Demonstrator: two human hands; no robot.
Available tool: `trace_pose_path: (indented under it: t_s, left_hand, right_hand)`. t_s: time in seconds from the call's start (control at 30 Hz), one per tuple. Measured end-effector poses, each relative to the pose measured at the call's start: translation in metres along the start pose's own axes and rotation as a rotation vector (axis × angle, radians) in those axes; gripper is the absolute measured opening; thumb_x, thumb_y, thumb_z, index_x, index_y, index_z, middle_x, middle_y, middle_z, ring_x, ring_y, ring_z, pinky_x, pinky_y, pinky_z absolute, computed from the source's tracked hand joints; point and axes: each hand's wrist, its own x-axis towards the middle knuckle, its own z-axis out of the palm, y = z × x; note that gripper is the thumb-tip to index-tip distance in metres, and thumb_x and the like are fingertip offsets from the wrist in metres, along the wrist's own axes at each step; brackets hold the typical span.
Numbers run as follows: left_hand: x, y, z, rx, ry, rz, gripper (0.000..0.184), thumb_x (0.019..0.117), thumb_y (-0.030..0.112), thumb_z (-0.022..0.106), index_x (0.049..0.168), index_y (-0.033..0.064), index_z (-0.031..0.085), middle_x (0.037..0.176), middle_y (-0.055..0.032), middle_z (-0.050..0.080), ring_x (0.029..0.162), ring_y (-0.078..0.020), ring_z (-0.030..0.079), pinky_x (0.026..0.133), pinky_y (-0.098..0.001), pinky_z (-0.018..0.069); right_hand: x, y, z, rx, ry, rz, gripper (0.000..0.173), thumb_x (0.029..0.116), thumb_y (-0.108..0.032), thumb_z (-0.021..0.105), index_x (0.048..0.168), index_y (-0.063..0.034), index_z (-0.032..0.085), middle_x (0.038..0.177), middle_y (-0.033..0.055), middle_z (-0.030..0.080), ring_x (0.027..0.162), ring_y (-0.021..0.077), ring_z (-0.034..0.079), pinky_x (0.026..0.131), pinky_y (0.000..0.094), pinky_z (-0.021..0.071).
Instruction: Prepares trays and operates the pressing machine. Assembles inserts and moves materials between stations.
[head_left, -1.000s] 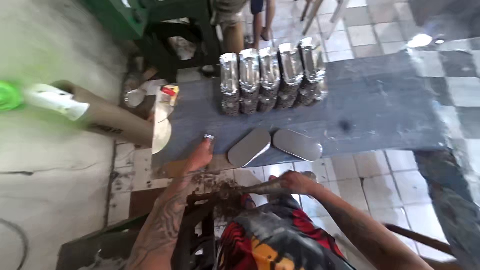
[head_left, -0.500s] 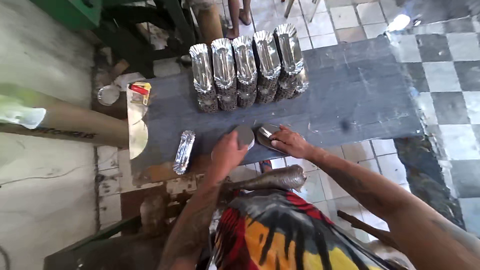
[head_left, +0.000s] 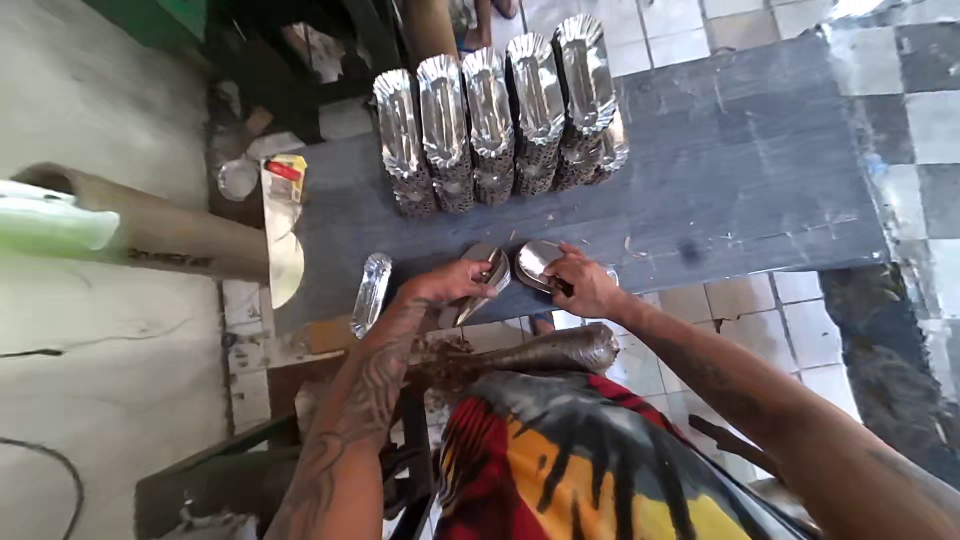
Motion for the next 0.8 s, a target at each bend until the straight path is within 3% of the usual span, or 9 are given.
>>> trace_pose_path:
  t_s: [0.2, 0.33, 0.43, 0.47, 0.53, 0.63, 0.7, 0.77, 0.8]
  left_hand:
    - [-0.012, -0.002, 0.013, 0.11, 0.137, 0.075, 0.053, 0.0924, 0.017, 0.075, 0.14, 0.0066, 0.056, 0.11, -0.0176, 0.071, 0.091, -0.0278, 0.07, 0.083, -0.0464, 0.0588]
    - [-0.035, 0.023, 0.04, 0.375, 0.394, 0.069, 0.043, 0.1037, 0.017, 0.051, 0.146, 0.0076, 0.05, 0.112, -0.0225, 0.068, 0.101, -0.0373, 0.069, 0.088, -0.0606, 0.0546]
    - [-0.107, 0.032, 0.089, -0.118, 0.662, 0.254, 0.029, 0.0997, 0.009, 0.044, 0.118, 0.0064, 0.066, 0.097, -0.0107, 0.069, 0.082, -0.0184, 0.068, 0.073, -0.0407, 0.0576]
    - [-0.118, 0.028, 0.104, -0.401, 0.705, 0.235, 0.023, 0.0954, 0.01, 0.045, 0.107, 0.0096, 0.065, 0.091, -0.004, 0.07, 0.077, -0.0119, 0.068, 0.067, -0.035, 0.059]
    - [-0.119, 0.014, 0.128, -0.847, 0.717, 0.132, 0.019, 0.0918, 0.014, 0.047, 0.107, 0.0136, 0.059, 0.092, -0.0009, 0.068, 0.078, -0.0122, 0.068, 0.066, -0.0362, 0.0592]
    - [-0.112, -0.002, 0.157, -1.218, 0.691, 0.06, 0.02, 0.0939, 0.013, 0.045, 0.11, 0.0127, 0.057, 0.093, -0.0052, 0.071, 0.081, -0.0169, 0.07, 0.069, -0.0388, 0.0604]
    - [-0.118, 0.002, 0.173, -1.326, 0.763, 0.138, 0.02, 0.0905, 0.008, 0.041, 0.095, 0.0127, 0.06, 0.081, -0.003, 0.071, 0.073, -0.0125, 0.07, 0.065, -0.0319, 0.0601]
    - [-0.11, -0.001, 0.192, -1.42, 0.859, 0.412, 0.029, 0.0862, 0.005, 0.042, 0.072, 0.0182, 0.064, 0.07, 0.0025, 0.071, 0.064, -0.0046, 0.068, 0.06, -0.0234, 0.0577]
    - [-0.1, -0.004, 0.202, -1.428, 0.847, 0.609, 0.033, 0.0914, 0.01, 0.045, 0.071, 0.0226, 0.068, 0.071, 0.0061, 0.071, 0.067, -0.0008, 0.068, 0.063, -0.0201, 0.0574]
  right_hand:
    - [0.002, 0.002, 0.004, -0.039, 0.001, -0.005, 0.028, 0.0827, -0.015, 0.068, 0.106, -0.0014, 0.072, 0.106, 0.0114, 0.075, 0.109, 0.0274, 0.069, 0.124, 0.0491, 0.0286]
    - [0.0, -0.043, -0.009, -0.266, -0.01, 0.059, 0.03, 0.0925, -0.015, 0.059, 0.116, -0.0002, 0.071, 0.119, 0.018, 0.071, 0.121, 0.0361, 0.064, 0.116, 0.052, 0.0418]
    - [-0.006, -0.123, -0.018, 0.16, 0.205, 0.258, 0.035, 0.0961, -0.004, 0.049, 0.126, 0.0062, 0.063, 0.12, 0.0176, 0.067, 0.109, 0.0266, 0.064, 0.094, 0.0429, 0.0533]
    - [-0.008, -0.148, -0.015, 0.48, 0.231, 0.397, 0.034, 0.103, -0.006, 0.044, 0.132, 0.0003, 0.059, 0.116, 0.0102, 0.068, 0.099, 0.0166, 0.067, 0.085, 0.0351, 0.0576]
    - [-0.004, -0.182, 0.01, 1.061, 0.296, 0.621, 0.032, 0.106, -0.015, 0.038, 0.129, -0.0114, 0.06, 0.097, 0.0043, 0.072, 0.078, 0.014, 0.07, 0.068, 0.0358, 0.0612]
    - [-0.006, -0.197, 0.038, 1.299, 0.18, 0.735, 0.027, 0.1058, -0.014, 0.04, 0.124, -0.0077, 0.059, 0.092, 0.0083, 0.071, 0.078, 0.0183, 0.071, 0.071, 0.0402, 0.0616]
    - [-0.015, -0.19, 0.029, 1.4, -0.061, 0.683, 0.026, 0.1012, -0.006, 0.045, 0.124, -0.0064, 0.059, 0.098, 0.0094, 0.072, 0.086, 0.0184, 0.071, 0.079, 0.0399, 0.0612]
    - [-0.016, -0.187, 0.023, 1.568, -0.195, 0.611, 0.023, 0.0961, -0.003, 0.052, 0.114, -0.0084, 0.065, 0.099, 0.0077, 0.074, 0.09, 0.0164, 0.072, 0.083, 0.0382, 0.0609]
    - [-0.014, -0.188, 0.022, 1.642, -0.197, 0.587, 0.022, 0.0947, -0.001, 0.053, 0.11, -0.0085, 0.067, 0.098, 0.0076, 0.075, 0.09, 0.0161, 0.073, 0.083, 0.0379, 0.0609]
